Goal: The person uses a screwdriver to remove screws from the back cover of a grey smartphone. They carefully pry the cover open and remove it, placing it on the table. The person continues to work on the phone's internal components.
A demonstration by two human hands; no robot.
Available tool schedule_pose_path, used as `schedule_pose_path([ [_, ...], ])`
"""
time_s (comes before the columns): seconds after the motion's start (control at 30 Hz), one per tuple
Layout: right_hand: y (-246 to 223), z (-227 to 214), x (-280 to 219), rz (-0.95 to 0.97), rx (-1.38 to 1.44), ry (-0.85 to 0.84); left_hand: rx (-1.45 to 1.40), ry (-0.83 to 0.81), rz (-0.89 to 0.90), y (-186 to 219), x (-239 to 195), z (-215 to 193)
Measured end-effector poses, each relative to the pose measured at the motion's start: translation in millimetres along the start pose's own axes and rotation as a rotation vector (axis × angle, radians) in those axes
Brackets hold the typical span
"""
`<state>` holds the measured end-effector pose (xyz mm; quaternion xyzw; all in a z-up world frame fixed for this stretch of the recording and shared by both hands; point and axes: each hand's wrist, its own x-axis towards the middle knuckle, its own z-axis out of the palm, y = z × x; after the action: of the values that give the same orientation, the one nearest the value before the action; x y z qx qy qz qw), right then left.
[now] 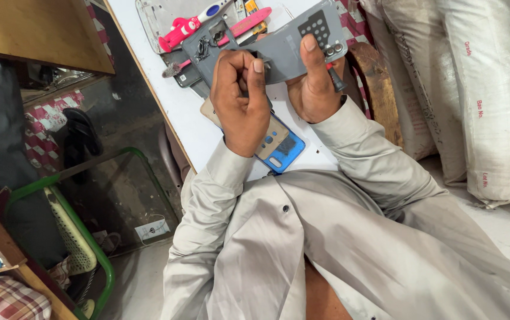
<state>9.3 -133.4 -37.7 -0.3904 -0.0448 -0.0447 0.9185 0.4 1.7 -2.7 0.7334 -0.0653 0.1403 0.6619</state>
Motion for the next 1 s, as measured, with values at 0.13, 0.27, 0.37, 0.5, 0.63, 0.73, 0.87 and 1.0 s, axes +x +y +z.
schedule_pose_path([
  [0.13,-1,-1,1,0.023,0.035,-0.005,-0.015,-0.005,0.001,-3,0,-1],
  [0.27,-3,-2,3,0.08,0.016,-0.03,-0.077,-0.014,-0.011,-7,0,-2],
  [0.37,-3,-4,4,0.08,0.028,-0.048,-0.103,-0.039,0.009,-11,2,-4],
  [0.5,0,-6,6,0.093,0.059,-0.057,-0.161,-0.056,-0.033,-13,2,-5],
  [0.63,2,-10,7,0.1,0.066,-0.049,-0.225,-0.079,-0.072,-16,1,-6],
  [0.73,2,-12,8,0.117,0.06,-0.047,-0.247,-0.092,-0.09,-18,1,-7],
  [0.87,3,-14,10,0.198,0.086,-0.057,-0.343,-0.114,-0.099,-22,2,-8],
  [1.0,3,-16,13,0.224,0.108,-0.026,-0.331,-0.12,-0.096,-24,2,-9],
])
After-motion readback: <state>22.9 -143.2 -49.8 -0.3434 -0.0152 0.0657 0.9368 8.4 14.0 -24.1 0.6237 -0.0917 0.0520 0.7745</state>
